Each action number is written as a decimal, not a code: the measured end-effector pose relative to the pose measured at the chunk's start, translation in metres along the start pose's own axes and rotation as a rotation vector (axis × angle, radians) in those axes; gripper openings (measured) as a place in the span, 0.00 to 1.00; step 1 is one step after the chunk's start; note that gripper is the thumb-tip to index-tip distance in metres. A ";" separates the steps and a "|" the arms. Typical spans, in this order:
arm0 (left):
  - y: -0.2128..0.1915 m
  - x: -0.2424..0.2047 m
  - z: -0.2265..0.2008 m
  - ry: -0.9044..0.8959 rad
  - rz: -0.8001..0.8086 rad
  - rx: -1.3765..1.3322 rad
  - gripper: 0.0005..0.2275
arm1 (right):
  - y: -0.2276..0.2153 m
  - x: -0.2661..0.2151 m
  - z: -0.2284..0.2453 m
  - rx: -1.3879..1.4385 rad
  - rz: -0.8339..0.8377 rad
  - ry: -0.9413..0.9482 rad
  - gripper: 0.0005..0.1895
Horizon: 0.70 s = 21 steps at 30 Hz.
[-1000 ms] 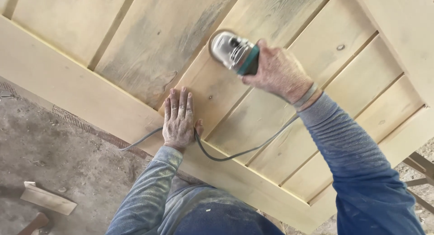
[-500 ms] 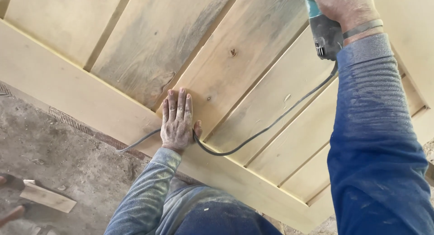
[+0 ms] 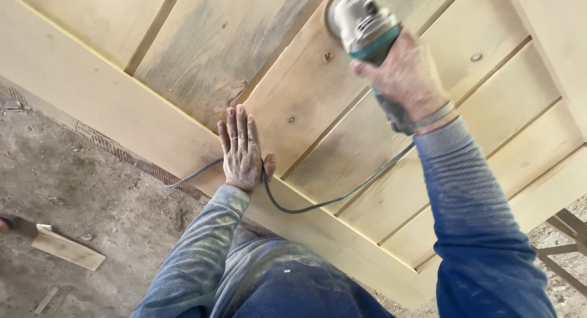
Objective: Sanding a wooden door panel using a handheld electric sander.
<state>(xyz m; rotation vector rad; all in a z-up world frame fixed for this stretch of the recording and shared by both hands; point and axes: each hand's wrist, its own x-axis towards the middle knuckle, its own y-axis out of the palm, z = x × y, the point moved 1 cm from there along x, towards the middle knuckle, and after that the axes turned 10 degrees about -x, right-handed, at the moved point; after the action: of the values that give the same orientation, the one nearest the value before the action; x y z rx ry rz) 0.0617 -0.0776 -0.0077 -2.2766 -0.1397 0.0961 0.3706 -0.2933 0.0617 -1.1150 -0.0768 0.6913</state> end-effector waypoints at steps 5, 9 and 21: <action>0.001 -0.001 0.005 0.047 -0.224 -0.059 0.35 | 0.021 -0.033 0.052 -0.075 0.257 0.103 0.45; -0.002 0.000 0.005 0.055 -0.337 -0.081 0.34 | 0.051 -0.062 0.069 -0.186 0.365 0.024 0.48; 0.007 0.021 -0.018 -0.004 0.314 0.244 0.35 | 0.032 -0.055 0.018 -0.475 0.210 -0.360 0.40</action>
<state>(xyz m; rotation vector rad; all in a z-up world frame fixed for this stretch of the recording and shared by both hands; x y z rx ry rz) 0.0852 -0.0926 -0.0021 -2.0378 0.2178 0.2671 0.3055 -0.3009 0.0583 -1.4526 -0.4547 1.0944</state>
